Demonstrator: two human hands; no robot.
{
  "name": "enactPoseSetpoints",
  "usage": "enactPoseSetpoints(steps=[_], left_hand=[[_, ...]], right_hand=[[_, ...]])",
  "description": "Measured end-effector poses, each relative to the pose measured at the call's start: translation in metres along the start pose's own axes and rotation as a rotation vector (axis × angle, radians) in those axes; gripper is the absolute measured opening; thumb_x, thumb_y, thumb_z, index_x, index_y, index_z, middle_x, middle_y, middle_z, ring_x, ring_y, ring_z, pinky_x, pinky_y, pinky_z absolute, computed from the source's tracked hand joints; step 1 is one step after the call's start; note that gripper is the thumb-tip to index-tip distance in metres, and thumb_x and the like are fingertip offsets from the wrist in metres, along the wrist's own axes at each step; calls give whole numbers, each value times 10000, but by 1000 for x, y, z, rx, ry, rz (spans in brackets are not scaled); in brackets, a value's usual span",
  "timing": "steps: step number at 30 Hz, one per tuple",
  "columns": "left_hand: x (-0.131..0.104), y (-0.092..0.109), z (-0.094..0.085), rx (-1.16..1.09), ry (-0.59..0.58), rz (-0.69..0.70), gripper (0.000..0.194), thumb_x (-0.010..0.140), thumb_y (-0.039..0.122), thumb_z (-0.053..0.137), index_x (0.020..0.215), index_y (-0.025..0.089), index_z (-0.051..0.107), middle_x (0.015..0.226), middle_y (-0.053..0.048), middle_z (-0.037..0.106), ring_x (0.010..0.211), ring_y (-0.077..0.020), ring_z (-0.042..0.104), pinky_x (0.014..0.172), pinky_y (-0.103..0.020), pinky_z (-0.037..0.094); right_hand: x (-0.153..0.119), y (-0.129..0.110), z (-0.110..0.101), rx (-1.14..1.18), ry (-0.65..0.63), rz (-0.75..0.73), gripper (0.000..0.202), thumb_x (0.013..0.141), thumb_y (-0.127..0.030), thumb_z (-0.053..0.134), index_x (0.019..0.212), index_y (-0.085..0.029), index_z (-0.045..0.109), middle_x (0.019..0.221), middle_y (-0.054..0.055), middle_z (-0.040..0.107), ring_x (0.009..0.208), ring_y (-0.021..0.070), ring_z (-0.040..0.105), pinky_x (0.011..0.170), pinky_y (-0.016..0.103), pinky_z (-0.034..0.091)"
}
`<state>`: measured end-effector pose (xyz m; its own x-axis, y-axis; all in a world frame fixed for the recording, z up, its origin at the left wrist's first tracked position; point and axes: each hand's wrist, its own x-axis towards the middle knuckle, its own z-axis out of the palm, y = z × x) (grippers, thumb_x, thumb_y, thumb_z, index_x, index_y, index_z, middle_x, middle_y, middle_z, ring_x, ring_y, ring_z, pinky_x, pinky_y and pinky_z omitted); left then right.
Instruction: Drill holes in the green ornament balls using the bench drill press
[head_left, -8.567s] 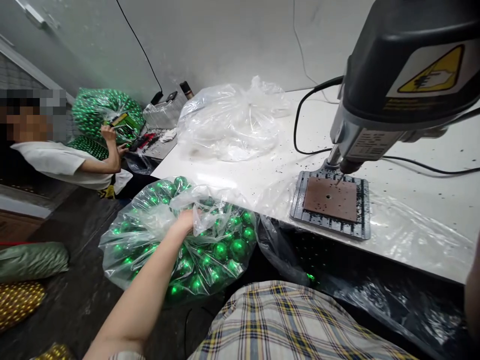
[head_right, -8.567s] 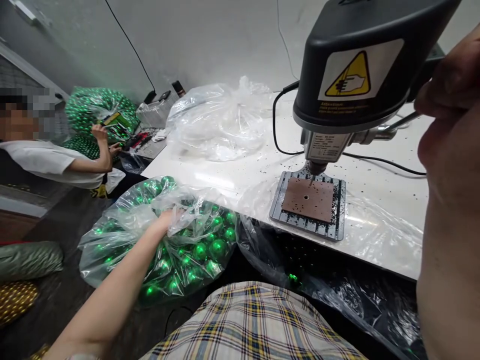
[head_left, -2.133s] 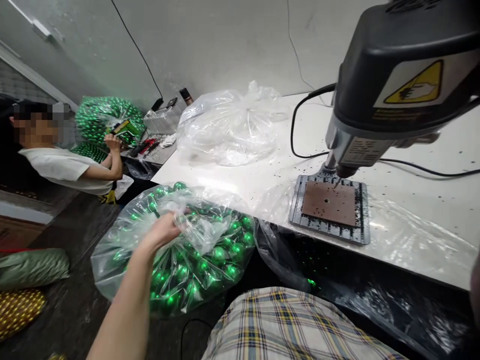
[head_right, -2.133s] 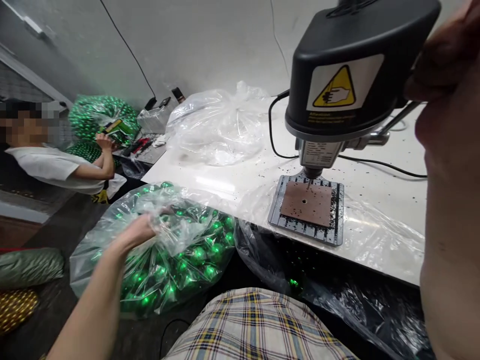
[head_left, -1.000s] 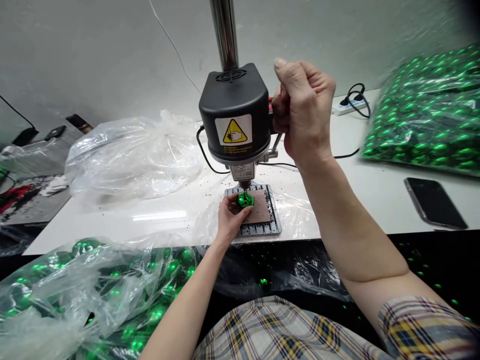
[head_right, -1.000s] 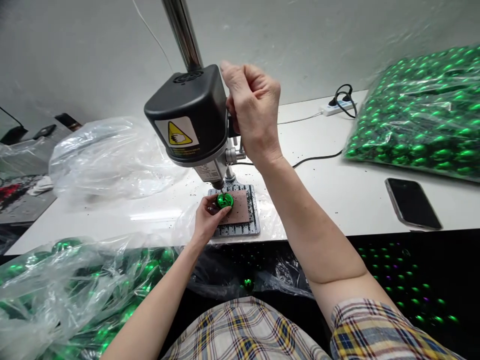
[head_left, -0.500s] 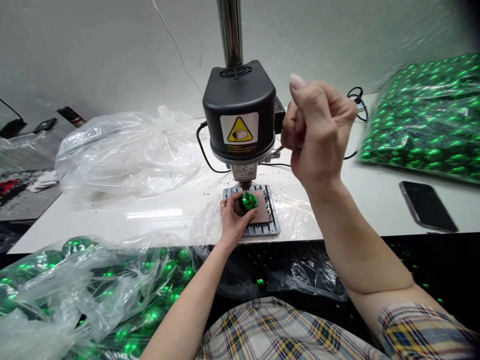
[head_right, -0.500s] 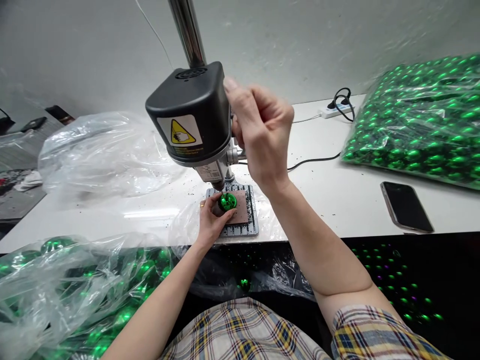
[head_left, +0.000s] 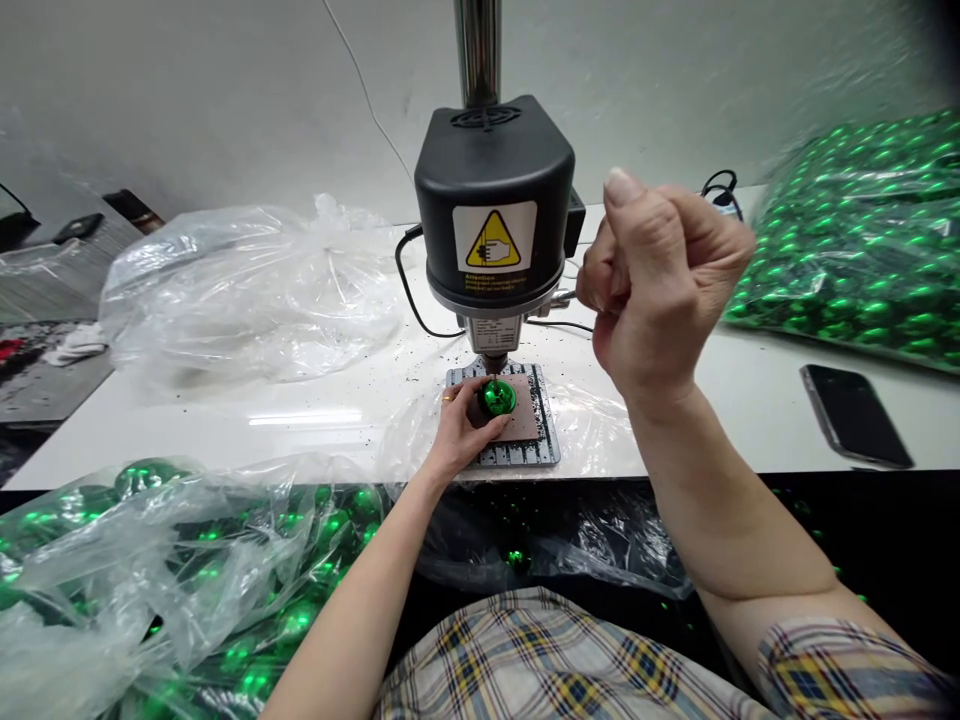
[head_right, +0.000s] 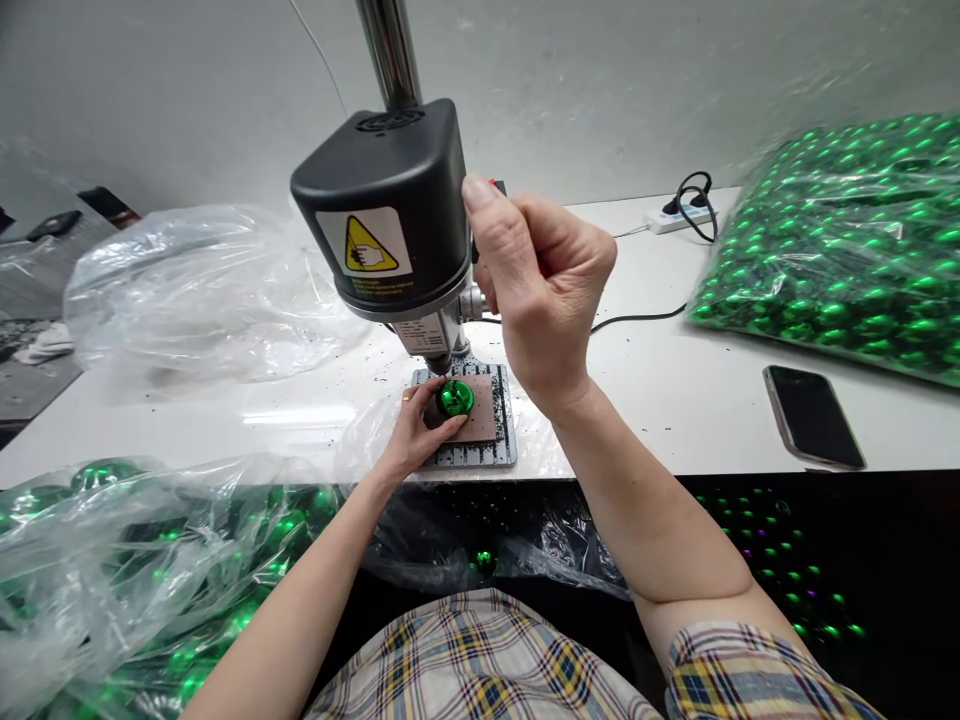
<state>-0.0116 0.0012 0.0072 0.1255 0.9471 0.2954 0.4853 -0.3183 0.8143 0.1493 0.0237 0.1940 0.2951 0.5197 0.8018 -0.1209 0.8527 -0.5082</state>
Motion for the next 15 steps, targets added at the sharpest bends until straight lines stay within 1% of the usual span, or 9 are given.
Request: enactPoseSetpoints(steps=[3,5,7,9,12,15], left_hand=[[0,1,3,15,24,-3,543,720,261,757,1234,245,583,1162,-70,587,1173,-257,514,1025,-420,421],[0,2,6,13,39,-14,561,698,316,791,1218,248,592,1165,-70,586,1178,-262,511,1026,-421,422],[0,4,8,6,59,-33,596,665,380,825,1200,243,602,1155,-70,598,1168,-267,516,1017,-425,427],[1,5,10,-5,91,-42,586,669,399,825,1188,235,607,1134,-70,617,1145,-265,529,1010,-432,428],[1,2,12,-45,100,-20,522,729,363,786,1200,235,603,1138,-75,636,1147,-261,529,1017,-442,422],[1,-4,14,-144,65,2,540,728,322,787,1223,240,586,1192,-80,621,1179,-261,529,1038,-443,419]], right_hand=[[-1,1,0,-33,2,2,501,912,-232,584,510,-130,305,446,-29,310,388,28,275,374,200,216],[-2,1,-1,-44,-3,0,504,914,-261,589,522,-133,300,454,-31,300,393,27,276,375,200,220],[-3,1,-2,-72,-10,22,520,910,-330,603,538,-137,295,466,-31,291,397,27,283,379,202,239],[-4,0,-3,-108,-11,59,536,902,-398,611,550,-140,299,480,-28,296,407,31,302,392,206,270],[-5,-2,-3,-112,-5,75,548,885,-416,634,548,-143,299,478,-20,306,409,44,308,393,232,273],[-4,-4,-3,-129,-3,82,546,875,-393,650,542,-145,296,468,-15,314,399,53,298,385,256,248]])
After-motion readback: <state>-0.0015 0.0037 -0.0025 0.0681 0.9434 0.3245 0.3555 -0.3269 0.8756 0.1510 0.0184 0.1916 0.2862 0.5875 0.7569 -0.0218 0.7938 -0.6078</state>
